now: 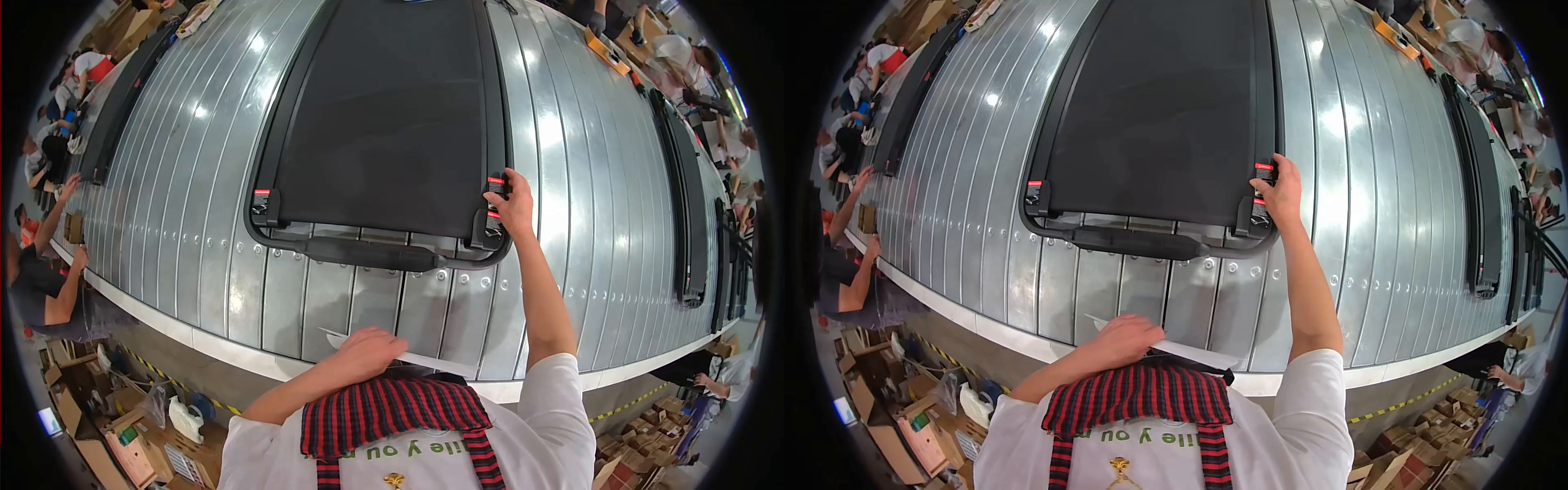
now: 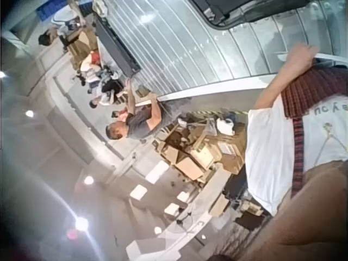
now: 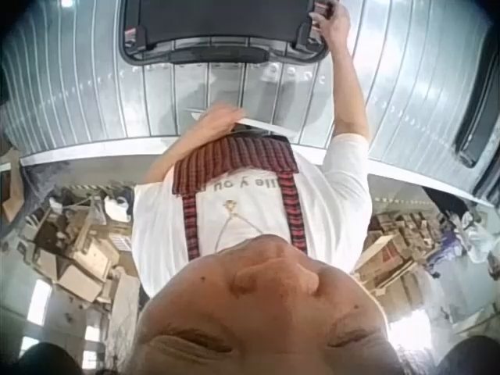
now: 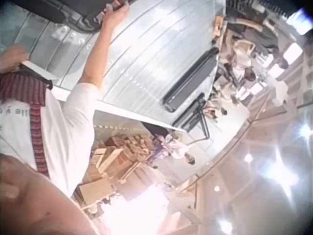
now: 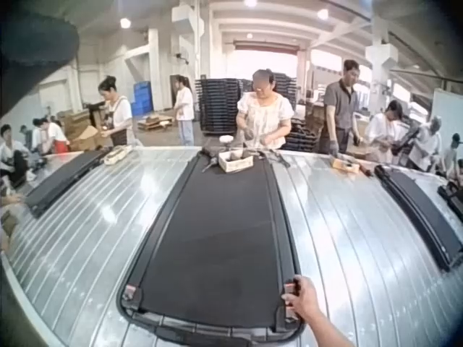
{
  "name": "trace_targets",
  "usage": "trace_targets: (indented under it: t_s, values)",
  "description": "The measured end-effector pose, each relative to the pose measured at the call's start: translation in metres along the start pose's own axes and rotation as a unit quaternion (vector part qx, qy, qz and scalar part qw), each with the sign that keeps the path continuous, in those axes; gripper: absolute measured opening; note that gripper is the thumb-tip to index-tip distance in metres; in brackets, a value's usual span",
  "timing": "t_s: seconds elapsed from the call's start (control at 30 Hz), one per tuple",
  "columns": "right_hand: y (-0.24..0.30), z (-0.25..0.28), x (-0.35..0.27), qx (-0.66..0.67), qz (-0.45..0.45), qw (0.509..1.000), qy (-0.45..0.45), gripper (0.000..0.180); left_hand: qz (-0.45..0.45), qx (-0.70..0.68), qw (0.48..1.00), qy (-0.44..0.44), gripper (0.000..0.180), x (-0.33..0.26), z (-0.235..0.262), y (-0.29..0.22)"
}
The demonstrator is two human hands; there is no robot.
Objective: Apply adhesive labels and QR codes to treadmill frames on a factory assembly line.
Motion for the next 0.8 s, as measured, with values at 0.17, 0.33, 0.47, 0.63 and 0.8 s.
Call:
trace_targets:
  t_s: [0.17,0.33,0.47,0.63,0.8]
  values:
    - [-0.009,-0.007,-0.005,-0.039,-0.062,0.997,0.003,0.058,0.021,0.036,0.999,0.016,0.006,-0.013,-0.006,-0.004]
    - [-0.005,-0.008,-0.008,-0.079,-0.058,0.995,-0.005,0.056,0.04,0.034,0.998,0.018,0.004,-0.029,-0.011,-0.012]
    - [-0.002,-0.003,-0.007,-0.018,-0.037,0.999,-0.018,0.051,0.034,0.019,0.998,0.047,0.012,-0.046,-0.023,-0.008]
    - [-0.017,0.002,-0.001,-0.013,-0.065,0.997,-0.041,0.04,0.017,0.021,0.997,0.07,0.012,-0.057,-0.02,0.003]
    - [-0.012,0.005,0.008,-0.106,-0.042,0.993,-0.03,0.037,0.01,0.034,0.999,0.023,0.01,-0.065,-0.001,0.005]
Point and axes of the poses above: each hand's wrist, its own x-axis towards the middle knuckle, its own z-axis out of the back of the hand, y = z × x, the point moved 10 cm from there along x, towards the middle knuckle, and after that the axes turned 11 degrees about x, right-handed, at the moved point
